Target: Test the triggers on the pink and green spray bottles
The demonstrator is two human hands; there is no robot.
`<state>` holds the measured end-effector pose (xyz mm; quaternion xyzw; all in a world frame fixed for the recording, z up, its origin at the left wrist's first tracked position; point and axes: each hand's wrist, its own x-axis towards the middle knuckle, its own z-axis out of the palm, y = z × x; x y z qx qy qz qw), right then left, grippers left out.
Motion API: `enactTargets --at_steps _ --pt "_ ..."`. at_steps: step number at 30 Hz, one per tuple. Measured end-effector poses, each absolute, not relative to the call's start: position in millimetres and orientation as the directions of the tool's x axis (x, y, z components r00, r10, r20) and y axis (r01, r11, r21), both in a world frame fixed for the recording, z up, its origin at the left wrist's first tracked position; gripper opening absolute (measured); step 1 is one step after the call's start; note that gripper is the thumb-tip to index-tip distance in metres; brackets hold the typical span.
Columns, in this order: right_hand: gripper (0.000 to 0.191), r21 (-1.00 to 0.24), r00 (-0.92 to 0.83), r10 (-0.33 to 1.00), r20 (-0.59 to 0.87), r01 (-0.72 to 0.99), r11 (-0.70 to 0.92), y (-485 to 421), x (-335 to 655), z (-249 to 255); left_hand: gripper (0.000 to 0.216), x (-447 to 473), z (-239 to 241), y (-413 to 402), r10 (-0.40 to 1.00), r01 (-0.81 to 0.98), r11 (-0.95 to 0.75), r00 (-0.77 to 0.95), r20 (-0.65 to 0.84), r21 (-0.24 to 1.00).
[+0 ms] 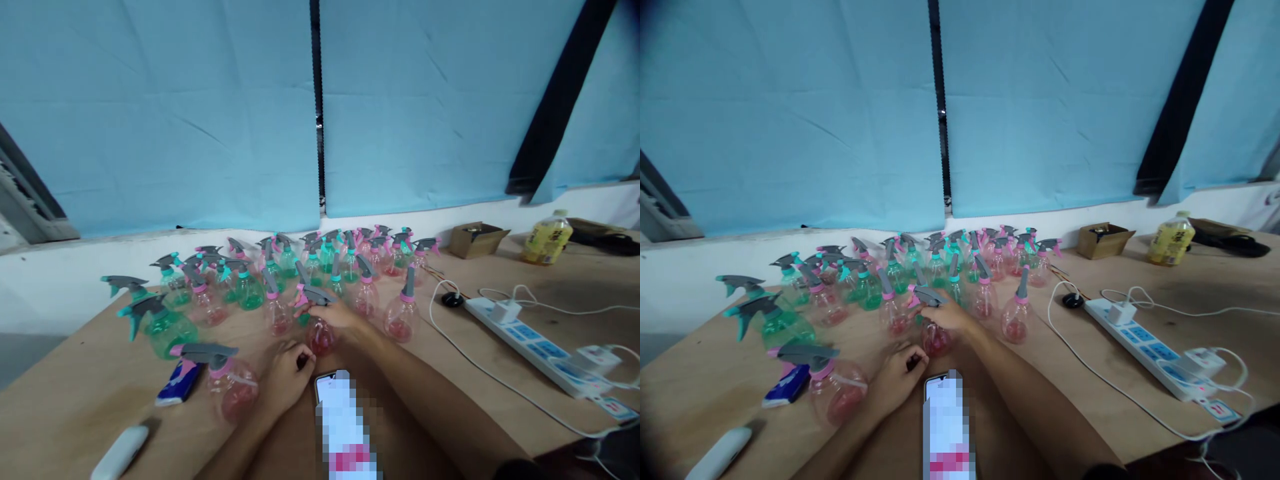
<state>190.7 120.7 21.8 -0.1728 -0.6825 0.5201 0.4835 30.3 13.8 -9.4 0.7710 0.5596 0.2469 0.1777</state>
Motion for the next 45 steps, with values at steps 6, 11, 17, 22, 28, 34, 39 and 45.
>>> enactTargets --at_steps 6,11,17,22,28,34,39,45 --pt "0.028 -0.882 -0.47 0.746 0.471 -0.255 0.397 120 190 27 0.014 31 -8 13 0.951 0.777 -0.308 0.24 0.194 0.549" --pt "0.027 -0.897 -0.473 0.763 0.441 -0.248 0.365 121 192 24 0.015 31 -9 13 0.948 0.768 -0.318 0.25 0.197 0.555" --pt "0.019 -0.91 -0.474 0.779 0.41 -0.274 0.312 117 192 25 0.016 31 -7 12 0.949 0.787 -0.313 0.234 0.212 0.532" --pt "0.016 -0.913 -0.492 0.776 0.393 -0.308 0.267 114 193 28 0.019 31 -7 12 0.944 0.785 -0.329 0.252 0.215 0.525" --pt "0.022 -0.912 -0.483 0.775 0.408 -0.243 0.33 117 196 26 0.017 32 -5 12 0.943 0.795 -0.33 0.255 0.212 0.509" --pt "0.013 -0.907 -0.482 0.778 0.402 -0.329 0.264 109 193 32 0.013 31 -8 11 0.94 0.794 -0.337 0.254 0.229 0.506" --pt "0.025 -0.915 -0.508 0.762 0.402 -0.26 0.309 111 198 32 0.021 29 -9 11 0.958 0.811 -0.284 0.214 0.193 0.511" --pt "0.018 -0.911 -0.512 0.758 0.405 -0.298 0.285 110 197 32 0.027 29 -8 11 0.962 0.823 -0.271 0.209 0.177 0.499"
